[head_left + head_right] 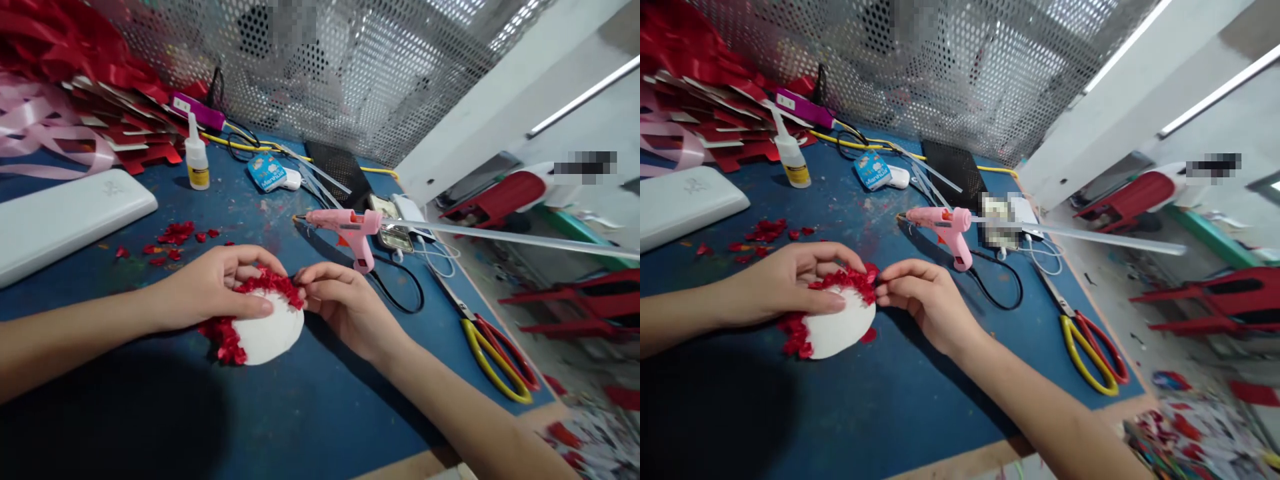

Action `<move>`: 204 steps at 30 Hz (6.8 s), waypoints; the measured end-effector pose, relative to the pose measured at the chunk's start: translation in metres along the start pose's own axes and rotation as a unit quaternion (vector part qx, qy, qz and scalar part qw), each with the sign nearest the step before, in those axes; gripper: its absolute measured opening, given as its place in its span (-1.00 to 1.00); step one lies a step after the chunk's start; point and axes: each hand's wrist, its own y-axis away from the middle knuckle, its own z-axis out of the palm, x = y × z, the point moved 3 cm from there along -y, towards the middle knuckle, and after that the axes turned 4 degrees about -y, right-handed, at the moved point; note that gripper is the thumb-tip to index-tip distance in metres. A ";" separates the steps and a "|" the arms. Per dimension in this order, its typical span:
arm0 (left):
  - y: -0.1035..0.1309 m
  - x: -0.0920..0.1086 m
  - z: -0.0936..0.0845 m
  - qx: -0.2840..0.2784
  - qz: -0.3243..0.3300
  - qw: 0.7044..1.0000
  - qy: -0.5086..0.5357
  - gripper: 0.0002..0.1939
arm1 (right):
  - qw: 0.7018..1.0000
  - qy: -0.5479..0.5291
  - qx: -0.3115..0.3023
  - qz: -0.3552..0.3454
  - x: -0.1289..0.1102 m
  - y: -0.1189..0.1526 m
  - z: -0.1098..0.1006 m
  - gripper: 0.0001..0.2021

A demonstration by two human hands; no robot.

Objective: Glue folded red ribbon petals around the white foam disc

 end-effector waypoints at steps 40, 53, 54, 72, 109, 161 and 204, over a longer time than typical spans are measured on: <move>0.004 -0.001 -0.009 0.126 0.025 0.981 -0.143 -0.63 | 0.636 0.567 -0.006 -0.524 -0.015 0.023 0.016 -0.88; 0.006 0.001 -0.009 0.133 0.021 0.983 -0.125 -0.63 | 0.637 0.584 0.021 -0.503 -0.017 0.029 0.019 -0.90; 0.006 -0.001 -0.010 0.132 0.024 0.984 -0.120 -0.62 | 0.638 0.582 0.023 -0.503 -0.017 0.029 0.019 -0.89; 0.017 0.012 0.009 -0.063 0.217 0.950 -0.214 -0.77 | 0.618 0.673 -0.120 -0.390 -0.043 -0.040 0.069 -0.88; 0.006 0.005 -0.004 0.072 0.090 0.986 -0.123 -0.72 | 0.591 0.587 -0.031 -0.552 -0.021 0.042 0.023 -0.83; 0.034 0.019 0.018 0.044 0.131 0.987 -0.079 -0.74 | 0.629 0.709 -0.128 -0.292 -0.013 -0.081 0.077 -0.89; 0.081 -0.012 -0.054 0.177 -0.048 0.981 -0.066 -0.49 | 0.652 0.587 -0.115 -0.466 0.019 -0.015 0.095 -0.86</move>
